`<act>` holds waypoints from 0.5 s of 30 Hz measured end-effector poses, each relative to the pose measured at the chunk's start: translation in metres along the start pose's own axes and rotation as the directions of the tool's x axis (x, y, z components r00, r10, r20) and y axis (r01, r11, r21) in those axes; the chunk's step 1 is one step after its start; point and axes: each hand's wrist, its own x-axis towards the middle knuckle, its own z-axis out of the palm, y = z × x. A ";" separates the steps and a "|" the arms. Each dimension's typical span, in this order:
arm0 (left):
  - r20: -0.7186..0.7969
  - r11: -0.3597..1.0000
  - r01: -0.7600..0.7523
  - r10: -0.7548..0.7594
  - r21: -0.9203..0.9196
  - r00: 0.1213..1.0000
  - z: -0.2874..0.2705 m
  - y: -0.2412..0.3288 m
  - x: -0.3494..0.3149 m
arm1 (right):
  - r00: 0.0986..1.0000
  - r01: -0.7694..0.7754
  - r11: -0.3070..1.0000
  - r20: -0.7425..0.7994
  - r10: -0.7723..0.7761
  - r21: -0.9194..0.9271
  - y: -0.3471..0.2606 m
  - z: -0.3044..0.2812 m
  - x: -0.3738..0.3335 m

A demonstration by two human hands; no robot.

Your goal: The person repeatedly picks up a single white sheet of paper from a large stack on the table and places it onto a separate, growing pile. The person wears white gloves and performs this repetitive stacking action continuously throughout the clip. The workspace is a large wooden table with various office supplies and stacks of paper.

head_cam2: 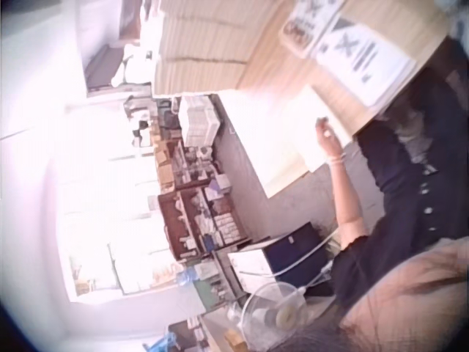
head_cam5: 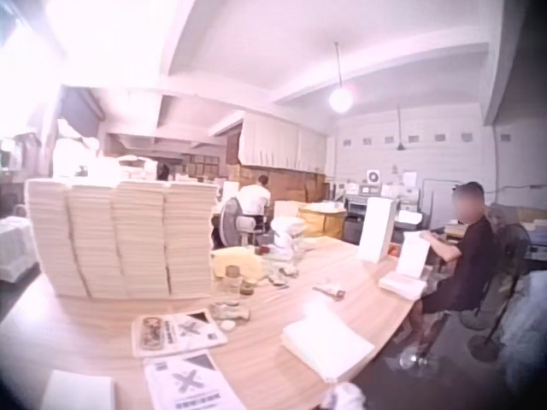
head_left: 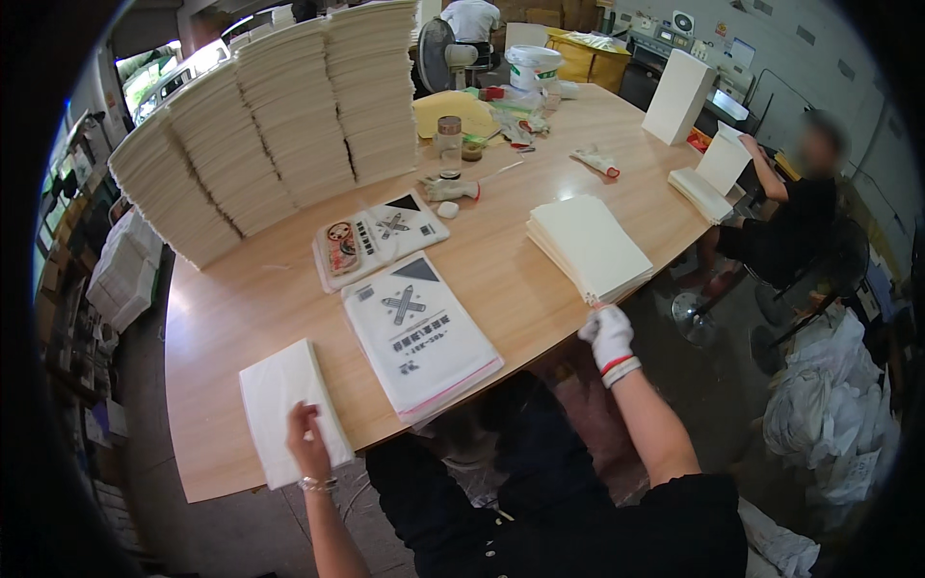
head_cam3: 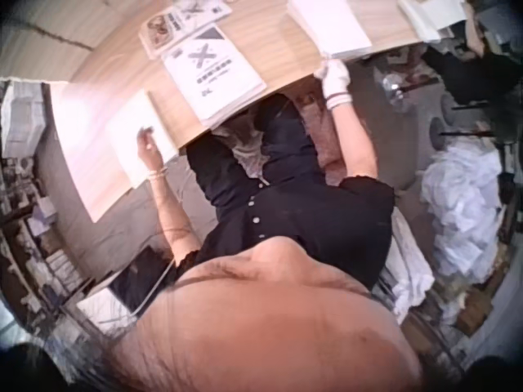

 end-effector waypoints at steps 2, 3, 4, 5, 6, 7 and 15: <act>0.213 0.999 -0.014 0.025 -0.052 0.977 0.040 0.016 0.003 | 0.984 -0.148 0.976 -0.080 0.162 0.158 -0.017 -0.028 0.038; 0.283 0.996 -0.087 0.079 0.013 0.956 0.059 0.025 0.002 | 0.973 -0.210 0.961 -0.058 0.224 0.180 -0.018 -0.038 0.053; 0.381 0.991 -0.095 0.052 0.094 0.923 0.076 0.029 0.002 | 0.948 -0.254 0.954 -0.155 0.278 0.160 -0.027 -0.027 0.050; 0.432 0.953 -0.276 0.198 0.126 0.880 0.093 0.033 0.001 | 0.942 -0.272 0.950 -0.159 0.296 0.156 -0.031 -0.025 0.052; 0.466 0.913 -0.367 0.250 0.178 0.849 0.109 0.039 -0.001 | 0.936 -0.290 0.945 -0.162 0.313 0.150 -0.033 -0.025 0.055; 0.553 0.870 -0.392 0.177 0.299 0.814 0.123 0.045 -0.002 | 0.927 -0.311 0.939 -0.169 0.334 0.146 -0.034 -0.027 0.057; 0.629 0.490 -0.594 0.115 0.637 0.769 0.167 0.038 0.005 | 0.949 -0.276 0.899 -0.049 0.311 0.340 -0.055 -0.027 0.096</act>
